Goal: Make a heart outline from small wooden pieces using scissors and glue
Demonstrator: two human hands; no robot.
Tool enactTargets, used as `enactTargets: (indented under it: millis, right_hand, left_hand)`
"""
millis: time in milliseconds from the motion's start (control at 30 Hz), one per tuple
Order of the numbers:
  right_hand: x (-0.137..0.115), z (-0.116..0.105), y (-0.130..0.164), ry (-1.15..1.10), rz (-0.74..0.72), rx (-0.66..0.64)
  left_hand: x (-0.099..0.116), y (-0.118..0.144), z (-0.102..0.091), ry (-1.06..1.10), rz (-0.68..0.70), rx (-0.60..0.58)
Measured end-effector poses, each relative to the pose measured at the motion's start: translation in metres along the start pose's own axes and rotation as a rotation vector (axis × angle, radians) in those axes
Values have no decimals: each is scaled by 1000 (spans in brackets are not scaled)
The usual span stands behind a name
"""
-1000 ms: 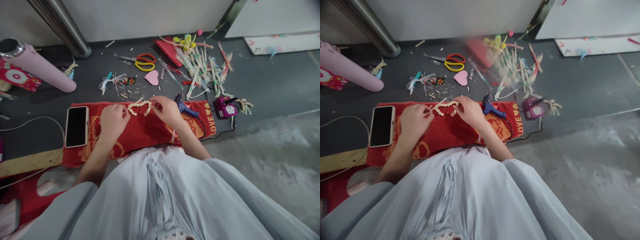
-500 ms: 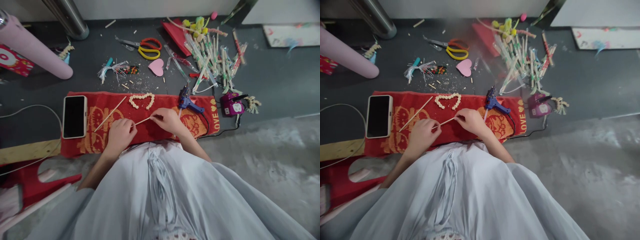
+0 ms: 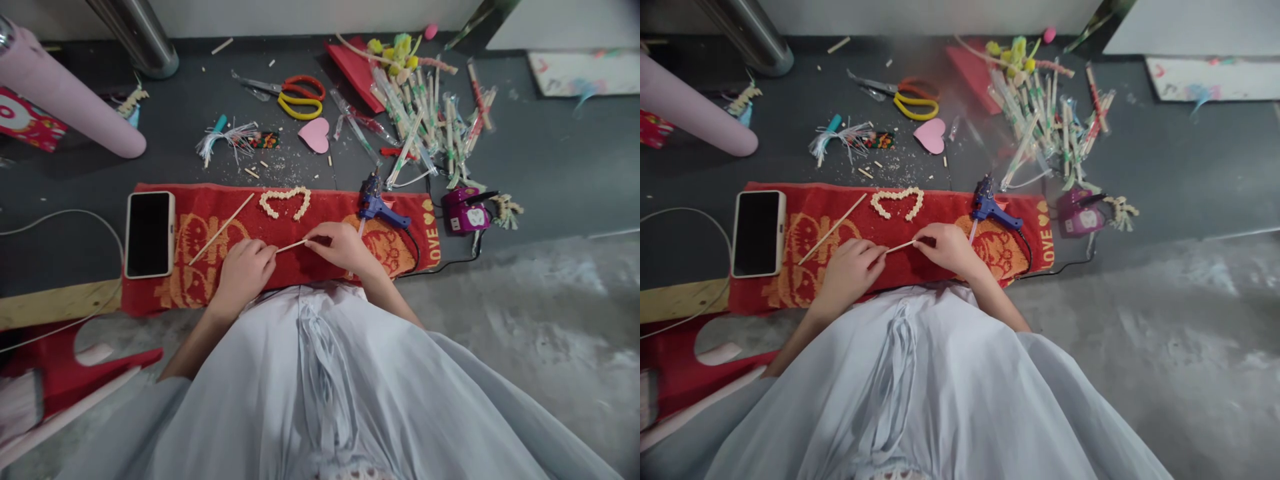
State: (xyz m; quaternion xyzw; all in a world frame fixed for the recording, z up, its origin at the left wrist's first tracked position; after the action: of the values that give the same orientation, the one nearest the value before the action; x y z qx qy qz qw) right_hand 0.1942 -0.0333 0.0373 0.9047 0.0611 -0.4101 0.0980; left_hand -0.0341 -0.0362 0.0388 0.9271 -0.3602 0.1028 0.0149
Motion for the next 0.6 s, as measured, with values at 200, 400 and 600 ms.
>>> enactTargets:
  millis: [200,400,600]
  right_hand:
    - [-1,-1,-1,15,-16,-18]
    - [-4,-4,-6,92,-97,-37]
    - [-6,-21,-14,171,-115,94]
  left_hand:
    - [-2,1,-1,-33,59,59]
    - [-8,3,-3,-64,95,145]
    - [-8,-7,-10,-83,-1,286]
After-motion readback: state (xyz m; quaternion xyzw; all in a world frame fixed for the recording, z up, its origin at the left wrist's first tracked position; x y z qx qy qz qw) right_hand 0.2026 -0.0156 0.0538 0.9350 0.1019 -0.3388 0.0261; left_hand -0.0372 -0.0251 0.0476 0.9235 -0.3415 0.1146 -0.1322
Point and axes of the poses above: each hand's wrist, its own y-axis away from the middle knuckle, its own z-axis out of the palm, x = y × z, the point moved 1 cm from there along -y, towards the middle knuckle, and after that the axes turned 7 degrees about z, right-handed, at the moved point
